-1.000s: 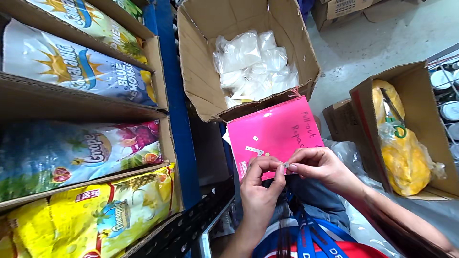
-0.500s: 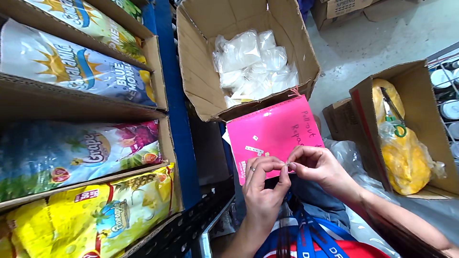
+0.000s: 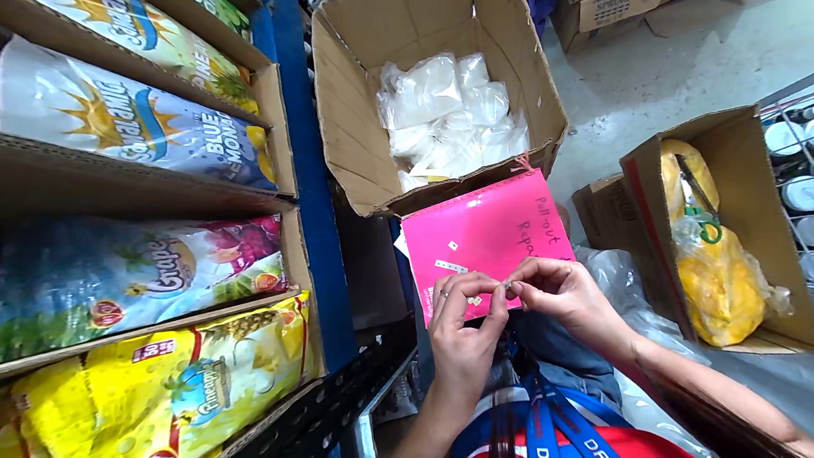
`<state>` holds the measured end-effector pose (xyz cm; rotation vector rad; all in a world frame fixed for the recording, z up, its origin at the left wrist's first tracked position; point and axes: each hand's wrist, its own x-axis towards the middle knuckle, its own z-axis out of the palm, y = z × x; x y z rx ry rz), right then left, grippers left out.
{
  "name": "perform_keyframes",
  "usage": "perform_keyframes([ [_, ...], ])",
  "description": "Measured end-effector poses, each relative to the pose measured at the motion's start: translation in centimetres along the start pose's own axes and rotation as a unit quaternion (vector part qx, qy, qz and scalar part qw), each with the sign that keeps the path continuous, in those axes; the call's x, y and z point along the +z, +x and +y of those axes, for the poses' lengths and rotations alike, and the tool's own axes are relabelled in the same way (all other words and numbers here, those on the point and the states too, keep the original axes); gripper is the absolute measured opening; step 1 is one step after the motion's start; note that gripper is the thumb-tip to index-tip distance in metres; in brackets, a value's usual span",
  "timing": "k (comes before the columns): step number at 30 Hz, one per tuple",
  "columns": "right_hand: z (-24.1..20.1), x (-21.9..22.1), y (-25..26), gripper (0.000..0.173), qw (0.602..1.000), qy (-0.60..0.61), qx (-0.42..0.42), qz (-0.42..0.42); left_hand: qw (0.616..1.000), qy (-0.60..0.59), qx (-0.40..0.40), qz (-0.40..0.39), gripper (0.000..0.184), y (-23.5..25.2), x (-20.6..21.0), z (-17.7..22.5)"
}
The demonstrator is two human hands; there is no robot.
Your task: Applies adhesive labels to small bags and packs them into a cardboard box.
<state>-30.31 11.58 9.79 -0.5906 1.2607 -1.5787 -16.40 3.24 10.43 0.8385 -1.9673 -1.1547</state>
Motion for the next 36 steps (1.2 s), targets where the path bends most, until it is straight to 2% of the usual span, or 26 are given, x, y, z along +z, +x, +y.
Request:
perform_keyframes([
  [3, 0.0, 0.3, 0.0, 0.011, 0.999, 0.005, -0.012, 0.036, 0.992, 0.098, 0.076, 0.027, 0.012, 0.1, -0.1, 0.0],
  [5, 0.2, 0.5, -0.1, 0.011, 0.997, 0.005, -0.033, 0.063, 0.979, 0.153, 0.127, 0.038, 0.008, 0.0, 0.0, 0.3],
  [7, 0.3, 0.7, -0.2, 0.011, 0.995, -0.013, -0.06, 0.077, 0.972, 0.18, 0.145, 0.039, 0.006, -0.1, 0.2, 0.6],
  [14, 1.1, 0.8, -0.3, 0.012, 0.976, -0.107, -0.165, 0.094, 0.968, 0.202, 0.142, 0.049, 0.006, 0.2, 0.8, 0.7],
  [19, 1.0, 0.9, -0.3, 0.011, 0.961, -0.147, -0.209, 0.102, 0.967, 0.204, 0.142, 0.057, 0.006, 0.4, 0.9, 0.8],
  [29, 1.0, 1.0, -0.2, 0.011, 0.949, -0.169, -0.243, 0.107, 0.967, 0.204, 0.141, 0.06, 0.005, 0.8, 0.9, 0.9],
  [36, 0.9, 0.8, 0.0, 0.011, 0.93, -0.248, -0.25, 0.106, 0.963, 0.22, 0.152, 0.043, 0.01, 1.4, 0.7, 0.6],
])
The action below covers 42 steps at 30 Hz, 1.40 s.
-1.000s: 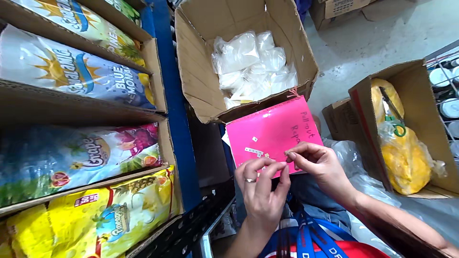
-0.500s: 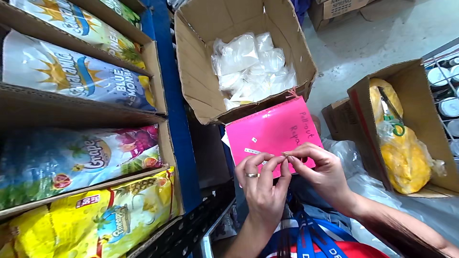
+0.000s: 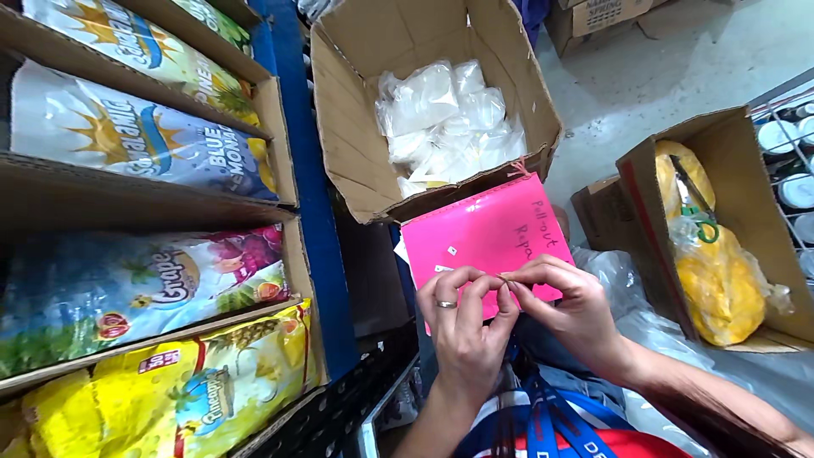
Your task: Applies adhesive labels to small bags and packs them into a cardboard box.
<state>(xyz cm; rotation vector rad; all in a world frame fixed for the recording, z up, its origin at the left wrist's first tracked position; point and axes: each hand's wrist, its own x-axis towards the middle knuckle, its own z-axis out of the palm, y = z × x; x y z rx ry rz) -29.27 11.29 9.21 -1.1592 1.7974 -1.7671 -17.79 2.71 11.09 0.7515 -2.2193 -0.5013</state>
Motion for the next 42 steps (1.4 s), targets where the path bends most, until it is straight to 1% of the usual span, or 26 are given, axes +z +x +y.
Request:
perform_keyframes([
  [5, 0.2, 0.0, 0.2, 0.011, 1.0, -0.004, 0.009, -0.013, 1.0, -0.022, 0.005, -0.011, 0.011, 0.0, 0.4, -0.8],
  [8, 0.2, 0.1, 0.4, 0.011, 0.999, 0.019, 0.022, -0.014, 0.998, -0.061, -0.014, -0.007, 0.011, 0.0, 0.6, -1.1],
  [11, 0.3, 0.1, 0.8, 0.011, 0.999, 0.038, 0.029, -0.012, 0.99, -0.126, -0.06, -0.019, 0.009, 0.0, 0.4, -1.3],
  [15, 0.9, -0.4, 2.0, 0.013, 0.999, 0.029, 0.024, 0.001, 0.961, -0.236, -0.146, -0.015, 0.006, 0.6, -0.5, -1.9],
  [18, 1.7, -1.3, 4.4, 0.014, 0.999, -0.031, 0.01, 0.02, 0.944, -0.278, -0.179, -0.011, 0.006, 2.0, -1.3, -3.5],
  [21, 3.2, -2.1, 8.3, 0.015, 0.992, -0.125, -0.002, 0.025, 0.946, -0.274, -0.174, 0.01, 0.007, 4.0, -1.8, -6.4],
  [24, 5.4, -2.1, 13.2, 0.015, 0.976, -0.213, -0.05, 0.014, 0.947, -0.261, -0.184, 0.038, 0.007, 6.6, -2.0, -9.3],
  [26, 7.1, -1.8, 16.2, 0.016, 0.961, -0.272, -0.045, -0.028, 0.945, -0.259, -0.194, 0.051, 0.009, 8.2, -1.7, -11.0],
  [27, 8.0, -1.7, 17.7, 0.018, 0.951, -0.302, -0.012, -0.071, 0.943, -0.258, -0.202, 0.055, 0.009, 8.9, -1.4, -11.8],
  [28, 8.8, -1.5, 19.2, 0.021, 0.932, -0.337, 0.033, -0.128, 0.943, -0.253, -0.21, 0.056, 0.008, 9.6, -1.1, -12.5],
  [30, 10.5, -1.0, 22.1, 0.025, 0.875, -0.392, 0.13, -0.251, 0.941, -0.242, -0.229, 0.055, 0.007, 10.8, -0.3, -14.0],
  [32, 11.7, -0.1, 24.6, 0.024, 0.826, -0.421, 0.197, -0.319, 0.938, -0.234, -0.251, 0.047, 0.007, 11.8, 0.6, -15.4],
  [34, 12.4, 0.9, 26.8, 0.022, 0.798, -0.448, 0.224, -0.335, 0.935, -0.219, -0.276, 0.03, 0.009, 12.6, 1.7, -16.8],
  [36, 12.6, 2.0, 28.6, 0.027, 0.779, -0.471, 0.253, -0.329, 0.931, -0.193, -0.311, 0.007, 0.012, 13.4, 2.8, -17.9],
  [39, 13.7, 3.5, 31.0, 0.024, 0.748, -0.502, 0.277, -0.335, 0.918, -0.173, -0.355, -0.027, 0.013, 14.6, 4.3, -18.4],
  [40, 14.8, 3.7, 31.8, 0.026, 0.743, -0.505, 0.28, -0.34, 0.917, -0.171, -0.358, -0.037, 0.014, 14.7, 4.8, -18.8],
  [42, 16.4, 3.9, 32.9, 0.031, 0.716, -0.508, 0.304, -0.369, 0.918, -0.178, -0.352, -0.044, 0.016, 14.7, 5.4, -19.4],
])
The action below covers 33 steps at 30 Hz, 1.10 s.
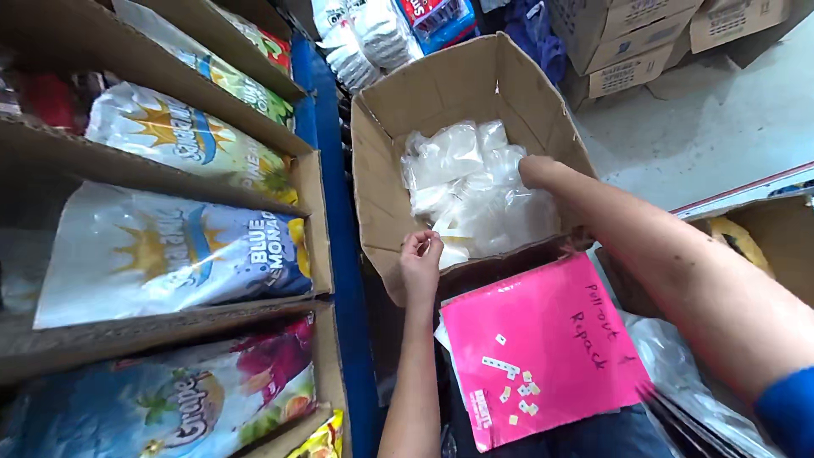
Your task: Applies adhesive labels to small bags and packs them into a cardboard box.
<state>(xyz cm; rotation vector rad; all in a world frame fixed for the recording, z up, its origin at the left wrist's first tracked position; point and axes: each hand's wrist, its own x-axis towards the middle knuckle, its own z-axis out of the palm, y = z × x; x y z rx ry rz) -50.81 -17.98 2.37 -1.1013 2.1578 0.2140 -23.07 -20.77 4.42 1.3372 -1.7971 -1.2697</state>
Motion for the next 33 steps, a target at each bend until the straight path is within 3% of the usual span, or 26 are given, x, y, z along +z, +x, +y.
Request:
perform_keyframes([
  [5, -0.9, 1.6, 0.2, 0.039, 0.991, -0.073, 0.048, -0.102, 1.0, -0.021, 0.01, -0.018, 0.016, 0.2, 0.1, -1.1],
  [9, 0.6, 7.2, 4.3, 0.044, 0.988, -0.068, 0.118, -0.075, 0.999, -0.029, 0.04, -0.013, 0.015, 0.1, 0.4, -1.7],
  [13, 1.6, 8.1, 5.8, 0.04, 0.983, -0.111, 0.124, -0.074, 0.997, -0.053, 0.048, -0.011, 0.014, -0.3, 0.0, -1.9],
  [17, 0.9, 4.2, 2.0, 0.039, 0.992, -0.067, 0.069, -0.085, 0.997, -0.057, 0.045, -0.015, 0.016, -1.1, -0.5, -1.9],
  [20, 1.7, 1.0, 1.5, 0.034, 0.992, -0.058, -0.018, -0.111, 0.997, -0.056, 0.044, -0.009, 0.016, -2.0, -1.0, -1.9],
  [22, 2.5, -1.0, 0.3, 0.041, 0.993, -0.017, -0.058, -0.105, 0.998, -0.052, 0.046, -0.002, 0.017, -2.5, -1.3, -1.8],
  [29, 1.8, -3.3, -12.5, 0.042, 0.985, 0.134, -0.106, -0.026, 0.997, -0.056, 0.052, 0.002, 0.017, -5.0, -2.6, -0.3],
  [31, 2.2, -2.9, -14.5, 0.04, 0.969, 0.218, -0.115, 0.019, 0.996, -0.068, 0.066, 0.005, 0.016, -5.9, -2.7, 0.5],
  [33, 2.4, -2.9, -16.5, 0.036, 0.927, 0.341, -0.142, 0.067, 0.993, -0.082, 0.082, 0.005, 0.015, -6.6, -2.8, 1.4],
])
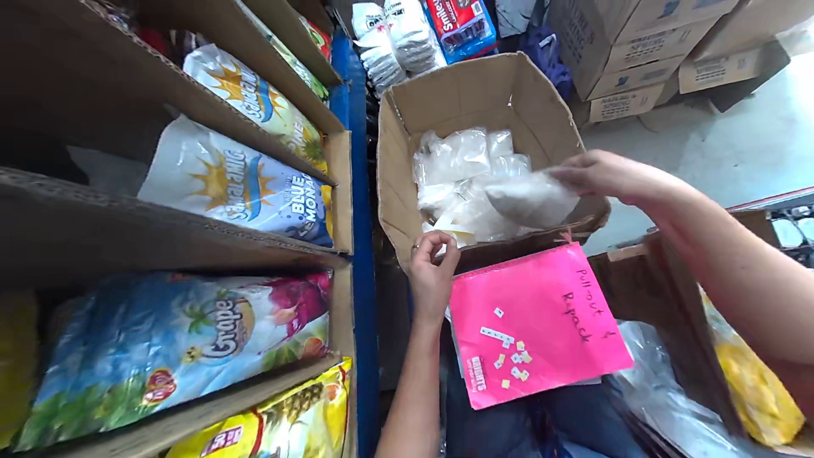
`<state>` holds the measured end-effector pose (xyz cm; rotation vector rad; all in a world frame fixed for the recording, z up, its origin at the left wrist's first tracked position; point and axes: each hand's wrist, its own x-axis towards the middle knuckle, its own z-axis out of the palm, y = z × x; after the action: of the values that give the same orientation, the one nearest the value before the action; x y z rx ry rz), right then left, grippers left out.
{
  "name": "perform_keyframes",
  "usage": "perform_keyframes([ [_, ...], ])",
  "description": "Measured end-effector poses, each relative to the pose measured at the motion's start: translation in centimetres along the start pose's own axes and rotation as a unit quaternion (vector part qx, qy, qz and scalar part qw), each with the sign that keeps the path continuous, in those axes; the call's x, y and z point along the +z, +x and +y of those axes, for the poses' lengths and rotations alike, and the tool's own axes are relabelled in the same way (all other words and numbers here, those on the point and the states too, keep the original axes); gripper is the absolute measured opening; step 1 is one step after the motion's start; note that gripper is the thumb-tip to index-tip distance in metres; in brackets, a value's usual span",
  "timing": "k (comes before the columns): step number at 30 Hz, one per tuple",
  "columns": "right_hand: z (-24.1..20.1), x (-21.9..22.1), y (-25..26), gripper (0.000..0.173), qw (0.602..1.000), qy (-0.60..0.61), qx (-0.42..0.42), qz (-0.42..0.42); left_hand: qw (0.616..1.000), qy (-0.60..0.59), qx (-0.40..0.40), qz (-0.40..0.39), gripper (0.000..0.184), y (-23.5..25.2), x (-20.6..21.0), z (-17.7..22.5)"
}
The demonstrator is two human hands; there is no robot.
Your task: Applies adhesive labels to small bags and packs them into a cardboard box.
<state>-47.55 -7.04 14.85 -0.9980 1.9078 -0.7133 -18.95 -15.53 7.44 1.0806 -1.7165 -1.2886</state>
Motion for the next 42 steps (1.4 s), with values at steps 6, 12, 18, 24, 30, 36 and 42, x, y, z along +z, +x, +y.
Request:
perform_keyframes([
  [6, -3.3, -0.3, -6.4, 0.032, 0.922, 0.318, -0.193, 0.105, 0.998, -0.026, 0.055, 0.0, 0.013, -1.5, -0.1, 4.0],
  [12, 0.0, 2.6, -13.1, 0.032, 0.827, 0.462, -0.3, 0.117, 0.993, -0.083, 0.082, -0.036, 0.008, -2.5, 1.9, 6.2],
  [18, 2.2, 3.9, -15.0, 0.031, 0.696, 0.619, -0.353, 0.084, 0.981, -0.129, 0.085, -0.117, 0.007, -4.3, 6.4, 6.3],
  [24, 2.2, 3.3, -16.0, 0.03, 0.681, 0.61, -0.4, 0.063, 0.976, -0.147, 0.079, -0.14, 0.009, -6.8, 7.6, 7.0],
  [30, 3.7, 4.6, -15.9, 0.033, 0.683, 0.62, -0.377, 0.085, 0.983, -0.082, 0.052, -0.156, 0.012, -7.6, 8.7, 6.2],
  [36, 3.9, 4.6, -16.3, 0.037, 0.669, 0.639, -0.365, 0.105, 0.987, -0.08, 0.036, -0.137, 0.009, -8.3, 9.9, 6.7],
  [42, 3.8, 4.8, -16.4, 0.034, 0.668, 0.644, -0.363, 0.082, 0.991, -0.076, 0.053, -0.096, 0.009, -8.4, 10.8, 7.2],
])
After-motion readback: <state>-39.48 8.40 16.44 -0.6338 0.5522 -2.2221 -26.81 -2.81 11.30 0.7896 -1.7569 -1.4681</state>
